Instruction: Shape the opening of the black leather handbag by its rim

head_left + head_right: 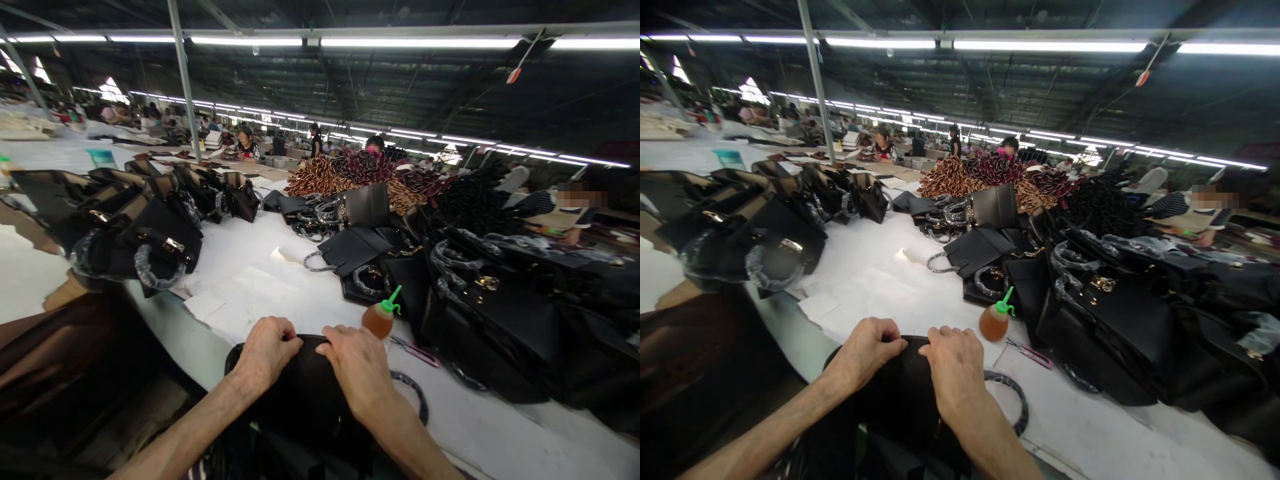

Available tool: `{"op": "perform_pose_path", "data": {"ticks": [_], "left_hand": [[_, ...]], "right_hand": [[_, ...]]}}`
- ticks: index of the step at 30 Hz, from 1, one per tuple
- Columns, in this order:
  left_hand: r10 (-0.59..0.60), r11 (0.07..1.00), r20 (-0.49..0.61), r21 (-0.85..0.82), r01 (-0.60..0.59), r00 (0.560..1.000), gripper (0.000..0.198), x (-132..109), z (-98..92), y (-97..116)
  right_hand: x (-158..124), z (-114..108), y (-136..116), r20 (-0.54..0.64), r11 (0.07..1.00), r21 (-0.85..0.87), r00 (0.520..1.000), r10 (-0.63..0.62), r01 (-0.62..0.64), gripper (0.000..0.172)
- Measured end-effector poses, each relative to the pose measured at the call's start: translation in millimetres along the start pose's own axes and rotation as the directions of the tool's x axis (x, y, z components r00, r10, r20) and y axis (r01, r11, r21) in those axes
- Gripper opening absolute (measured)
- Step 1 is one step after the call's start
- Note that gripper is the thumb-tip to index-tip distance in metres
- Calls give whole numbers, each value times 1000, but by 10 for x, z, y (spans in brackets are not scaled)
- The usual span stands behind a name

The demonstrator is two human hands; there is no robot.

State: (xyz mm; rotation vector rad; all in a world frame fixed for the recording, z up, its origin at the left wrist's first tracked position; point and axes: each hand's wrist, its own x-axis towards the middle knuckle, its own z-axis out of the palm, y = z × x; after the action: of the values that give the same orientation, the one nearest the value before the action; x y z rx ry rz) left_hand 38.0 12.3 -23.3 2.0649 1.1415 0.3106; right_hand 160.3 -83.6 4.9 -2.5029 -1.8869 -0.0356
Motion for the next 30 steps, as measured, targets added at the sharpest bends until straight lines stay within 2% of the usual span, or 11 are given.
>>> {"op": "perform_pose_path", "data": {"ticks": [4,8,11,15,22,25,28,30], "left_hand": [[6,999,25,-33,-6,1000,14,-22,-30,-25],[130,987,39,-102,-125,991,15,-58,-89,-112],[194,980,17,-49,-193,981,18,-95,-149,-186],[196,980,15,11,-197,980,12,-154,-220,-275],[136,985,-11,110,-134,991,17,-189,-250,-325],[214,954,43,205,-218,976,17,-181,-266,-318],[308,904,129,270,-333,942,18,-175,-292,-329],[330,892,139,277,-357,934,18,-171,-298,-346]], "right_hand": [[55,-7,5,73,999,17,996,44,-45,22],[47,17,84,71,997,63,996,45,-50,24],[27,42,118,62,996,73,997,44,-49,25],[30,43,125,86,994,93,995,50,-58,26],[50,-9,96,118,991,117,991,56,-70,27],[34,1,108,113,990,120,992,60,-74,28],[22,26,125,99,989,126,993,63,-75,29],[21,34,127,97,989,126,993,62,-74,29]]}}
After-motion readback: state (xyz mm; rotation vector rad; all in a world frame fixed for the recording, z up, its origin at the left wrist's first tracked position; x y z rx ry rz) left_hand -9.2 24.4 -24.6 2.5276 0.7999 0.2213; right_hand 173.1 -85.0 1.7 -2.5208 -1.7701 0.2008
